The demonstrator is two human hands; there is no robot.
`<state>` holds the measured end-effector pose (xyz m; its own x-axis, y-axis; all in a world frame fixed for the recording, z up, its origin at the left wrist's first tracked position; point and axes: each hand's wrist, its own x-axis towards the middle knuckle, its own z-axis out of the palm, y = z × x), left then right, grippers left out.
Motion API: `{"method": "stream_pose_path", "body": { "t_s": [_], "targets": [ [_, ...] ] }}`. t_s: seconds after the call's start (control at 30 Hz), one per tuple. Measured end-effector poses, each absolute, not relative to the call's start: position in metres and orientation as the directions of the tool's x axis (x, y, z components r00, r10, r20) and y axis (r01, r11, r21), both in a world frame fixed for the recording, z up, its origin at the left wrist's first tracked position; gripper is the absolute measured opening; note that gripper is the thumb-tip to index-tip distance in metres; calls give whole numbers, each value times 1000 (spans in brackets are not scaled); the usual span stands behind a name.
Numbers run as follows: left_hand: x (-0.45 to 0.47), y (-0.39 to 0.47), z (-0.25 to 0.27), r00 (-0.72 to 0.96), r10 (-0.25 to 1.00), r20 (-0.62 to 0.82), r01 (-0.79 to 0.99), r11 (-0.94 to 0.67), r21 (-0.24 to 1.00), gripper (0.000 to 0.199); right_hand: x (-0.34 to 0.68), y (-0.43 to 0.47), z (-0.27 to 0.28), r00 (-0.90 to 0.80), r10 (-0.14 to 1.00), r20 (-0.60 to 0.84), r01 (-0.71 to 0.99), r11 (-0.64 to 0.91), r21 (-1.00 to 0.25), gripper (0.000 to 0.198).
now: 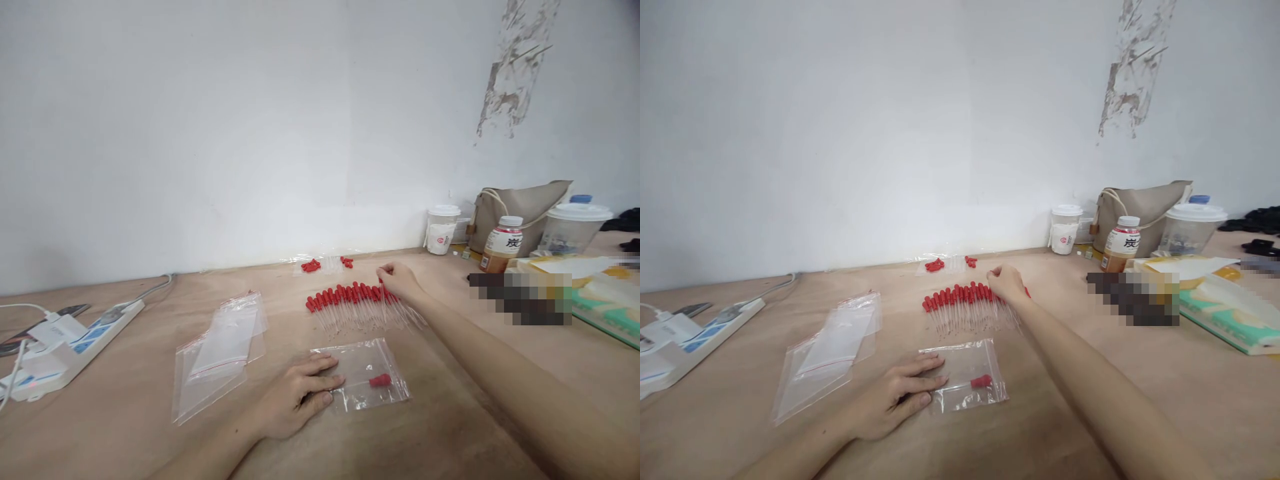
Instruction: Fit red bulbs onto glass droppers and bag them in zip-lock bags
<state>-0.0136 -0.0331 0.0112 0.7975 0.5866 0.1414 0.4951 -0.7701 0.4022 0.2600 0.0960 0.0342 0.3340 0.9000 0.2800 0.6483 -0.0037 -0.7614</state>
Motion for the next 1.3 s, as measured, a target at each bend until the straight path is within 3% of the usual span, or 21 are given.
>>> {"method": "stream_pose_path", "body": {
  "t_s": [0.13, 0.23, 0.4, 0.57, 0.7, 0.8, 0.9, 1.0, 1.1, 1.2, 1.3],
  "targets": [
    [-13, -33, 11, 792, 591, 150, 503, -773, 387, 36, 281, 60, 42, 318, 904, 287, 484, 106, -869, 20],
    [-13, -35, 12, 783, 601, 162, 510, -768, 388, 39, 295, 30, 26, 366, 892, 267, 179, 214, -960, 20],
    [-12, -36, 12, 772, 610, 179, 512, -763, 395, 40, 299, 1, -12, 389, 912, 131, -55, 165, -985, 18],
    [-13, -35, 10, 774, 609, 175, 510, -762, 398, 41, 286, -9, -22, 369, 927, 63, -156, 129, -979, 18],
    [-14, -35, 9, 758, 631, 166, 538, -748, 389, 43, 276, -20, -22, 202, 978, -52, -283, 7, -959, 17],
    [-15, -35, 8, 753, 638, 164, 545, -743, 388, 45, 275, -28, -20, -10, 1000, -1, -156, -2, -988, 20],
    [-15, -35, 8, 755, 635, 165, 543, -746, 386, 46, 275, -33, -19, -136, 977, 163, 181, 186, -966, 20],
    [-14, -35, 9, 757, 631, 170, 538, -750, 386, 45, 271, -35, -20, -180, 948, 263, 387, 314, -867, 17],
    [-14, -35, 10, 759, 629, 169, 535, -750, 389, 44, 263, -37, -20, -198, 923, 331, 521, 385, -762, 15],
    [-14, -34, 10, 764, 627, 152, 540, -751, 381, 43, 261, -38, -18, -319, 877, 360, 589, 481, -649, 23],
    [-14, -34, 10, 771, 625, 126, 548, -751, 369, 38, 271, -34, -18, -320, 881, 349, 612, 473, -633, 25]
  ]
}}
